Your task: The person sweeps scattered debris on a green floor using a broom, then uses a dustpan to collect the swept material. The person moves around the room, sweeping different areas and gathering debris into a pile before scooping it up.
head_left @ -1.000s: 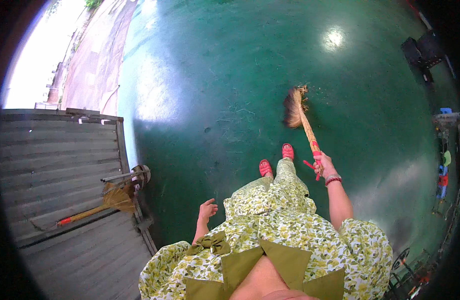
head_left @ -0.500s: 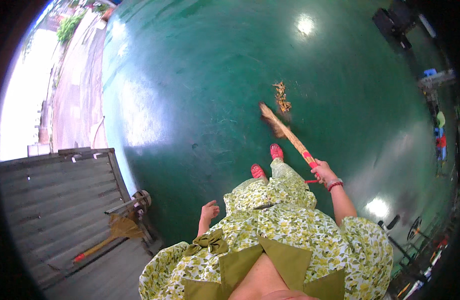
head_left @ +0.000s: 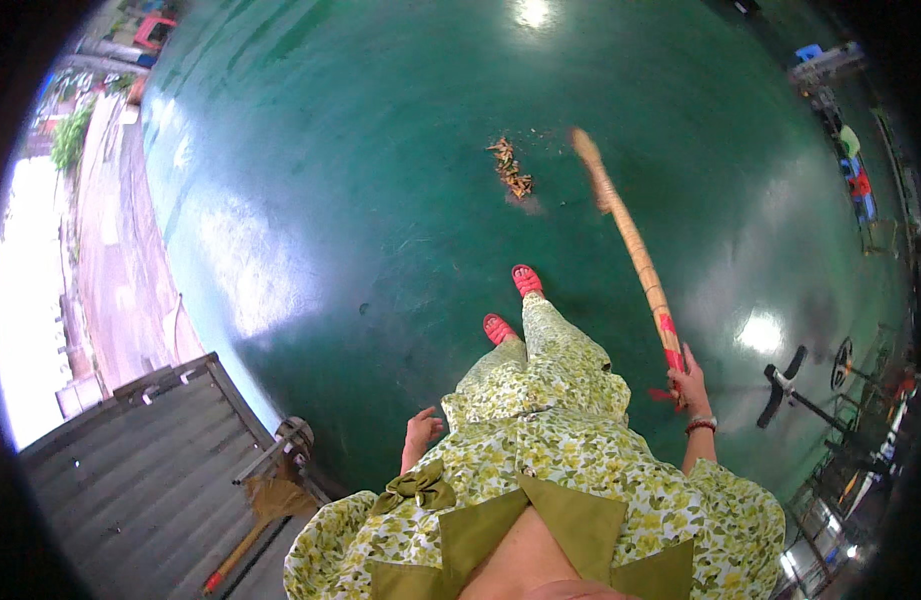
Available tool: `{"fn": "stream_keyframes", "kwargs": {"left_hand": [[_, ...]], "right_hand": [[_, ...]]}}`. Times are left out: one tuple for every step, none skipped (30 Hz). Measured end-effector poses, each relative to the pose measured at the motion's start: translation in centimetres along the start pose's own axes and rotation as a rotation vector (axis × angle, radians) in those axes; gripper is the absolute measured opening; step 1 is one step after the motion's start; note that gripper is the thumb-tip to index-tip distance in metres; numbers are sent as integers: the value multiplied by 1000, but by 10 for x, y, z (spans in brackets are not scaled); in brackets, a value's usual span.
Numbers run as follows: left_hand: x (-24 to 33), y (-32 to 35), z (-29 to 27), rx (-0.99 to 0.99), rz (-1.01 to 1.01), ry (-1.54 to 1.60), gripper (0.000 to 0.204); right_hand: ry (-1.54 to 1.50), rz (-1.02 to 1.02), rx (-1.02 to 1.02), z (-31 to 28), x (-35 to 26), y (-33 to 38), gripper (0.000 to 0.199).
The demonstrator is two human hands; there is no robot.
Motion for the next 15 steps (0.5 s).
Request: {"fn": "stream_keyframes", "kwargs": {"left_hand": [[-17, -15, -2, -30, 76, 19, 41], [-31, -33, -4, -66, 157, 28, 41], [-33, -38, -4, -53, 106, 120, 41], [-30, -43, -5, -38, 51, 206, 41], [-13, -37, -12, 6, 6, 225, 42], [3, -25, -17, 49, 3, 229, 43], [19, -10, -24, 101, 2, 229, 43], [30, -3, -31, 153, -3, 225, 44], [29, 2, -38, 142, 11, 128, 44], [26, 5, -45, 128, 28, 19, 45], [22, 14, -49, 117, 42, 96, 44], [21, 24, -52, 99, 54, 170, 43], [22, 39, -50, 103, -5, 182, 43], [22, 48, -47, 95, -65, 189, 42], [17, 49, -48, 81, -86, 244, 42]], "right_hand": [[-9, -18, 60, -3, -3, -3, 74], [-25, -44, 126, -6, -9, -9, 71], [-27, -75, 174, -7, -23, -25, 67], [-39, -46, 199, -10, -34, -43, 59], [-54, -22, 219, -13, -48, -67, 50], [-66, 2, 237, -15, -63, -93, 42], [-72, -67, 297, -18, -81, -123, 27], [-115, -84, 280, -21, -98, -158, 23], [-162, -95, 258, -23, -114, -195, 20], [-220, -106, 247, -24, -127, -230, 17], [-284, -111, 228, -19, -139, -265, 16], [-346, -115, 218, -16, -149, -294, 15], [-314, -72, 196, 9, -169, -305, 18], [-279, -30, 189, 36, -185, -304, 21], [-282, -73, 202, 48, -188, -314, 22]]}}
Point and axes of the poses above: each hand's wrist, its own y-axis away from the middle knuckle, its own z-axis out of the palm, x = y × z, the point moved 6 cm from there along -y, towards the middle knuckle, and after that the axes turned 11 degrees about -y, right-handed, at the moved point
